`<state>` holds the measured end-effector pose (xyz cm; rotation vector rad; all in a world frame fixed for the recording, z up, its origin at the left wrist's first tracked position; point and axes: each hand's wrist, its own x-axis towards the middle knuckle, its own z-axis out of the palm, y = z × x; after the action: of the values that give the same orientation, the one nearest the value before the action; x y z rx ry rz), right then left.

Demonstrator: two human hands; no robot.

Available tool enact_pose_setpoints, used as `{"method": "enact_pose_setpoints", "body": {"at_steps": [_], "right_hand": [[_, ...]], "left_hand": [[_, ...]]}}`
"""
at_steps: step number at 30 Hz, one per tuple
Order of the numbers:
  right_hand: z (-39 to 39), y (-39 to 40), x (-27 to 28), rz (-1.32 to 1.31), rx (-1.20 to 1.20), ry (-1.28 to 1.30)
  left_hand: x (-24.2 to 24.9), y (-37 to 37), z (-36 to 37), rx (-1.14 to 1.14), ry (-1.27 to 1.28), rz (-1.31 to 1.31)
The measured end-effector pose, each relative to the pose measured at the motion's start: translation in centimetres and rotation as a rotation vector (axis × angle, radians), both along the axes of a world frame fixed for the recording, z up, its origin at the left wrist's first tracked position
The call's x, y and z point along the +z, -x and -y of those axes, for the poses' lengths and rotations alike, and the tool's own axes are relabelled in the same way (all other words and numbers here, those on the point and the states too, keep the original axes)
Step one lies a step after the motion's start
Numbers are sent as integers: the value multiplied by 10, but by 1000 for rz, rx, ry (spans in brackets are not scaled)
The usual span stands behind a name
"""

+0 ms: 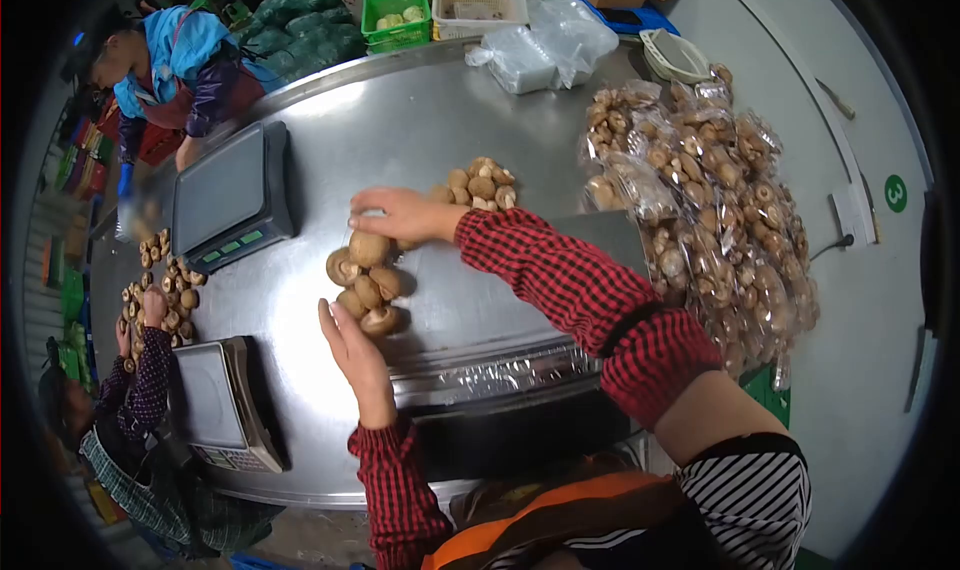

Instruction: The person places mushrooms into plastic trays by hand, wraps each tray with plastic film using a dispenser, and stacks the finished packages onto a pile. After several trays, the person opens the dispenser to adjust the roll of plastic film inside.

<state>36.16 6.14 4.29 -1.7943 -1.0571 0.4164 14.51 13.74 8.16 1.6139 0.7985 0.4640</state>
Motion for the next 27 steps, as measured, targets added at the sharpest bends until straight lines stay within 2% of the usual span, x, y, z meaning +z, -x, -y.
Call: {"method": "enact_pose_setpoints", "body": {"at_steps": [1,3,5,7,8,10,13,15,17,18,19,20,21,22,23,24,25,27], "right_hand": [[8,5,2,-13,-9,11],[41,20,2,55,-222,89],[90,45,5,85,-312,144],[134,70,-2,183,-592,22],[155,84,-1,188,-606,32],[191,115,4,-12,-808,56],[221,142,5,10,-868,138],[236,151,14,38,-863,103],[260,163,36,-72,-845,58],[282,173,39,-91,-856,114],[302,190,59,41,-837,282],[309,205,85,-9,-846,467],[329,216,66,129,-855,636],[341,229,48,293,-869,640],[337,237,52,279,-854,814],[328,242,42,316,-877,812],[322,244,36,352,-919,821],[320,239,31,352,-924,833]], "left_hand": [[5,-4,3,-15,23,18],[-2,-9,3,-117,13,60],[-6,-9,24,-207,104,7],[-5,-20,42,-348,221,-22],[-2,-26,51,-418,275,-32],[2,-32,65,-558,375,-50],[8,-31,84,-608,282,7],[6,-25,86,-634,231,31],[-9,-9,65,-403,258,153],[-8,8,58,-374,213,135],[-5,28,43,-321,149,120],[-11,49,28,-322,-188,-41],[-25,68,20,-286,-518,-232],[-36,82,20,-267,-794,-38],[-26,91,24,-391,-877,-116],[-26,94,35,-317,-1008,-111],[-18,92,42,-362,-1068,-182],[-14,82,54,-470,-1001,-304]]}}
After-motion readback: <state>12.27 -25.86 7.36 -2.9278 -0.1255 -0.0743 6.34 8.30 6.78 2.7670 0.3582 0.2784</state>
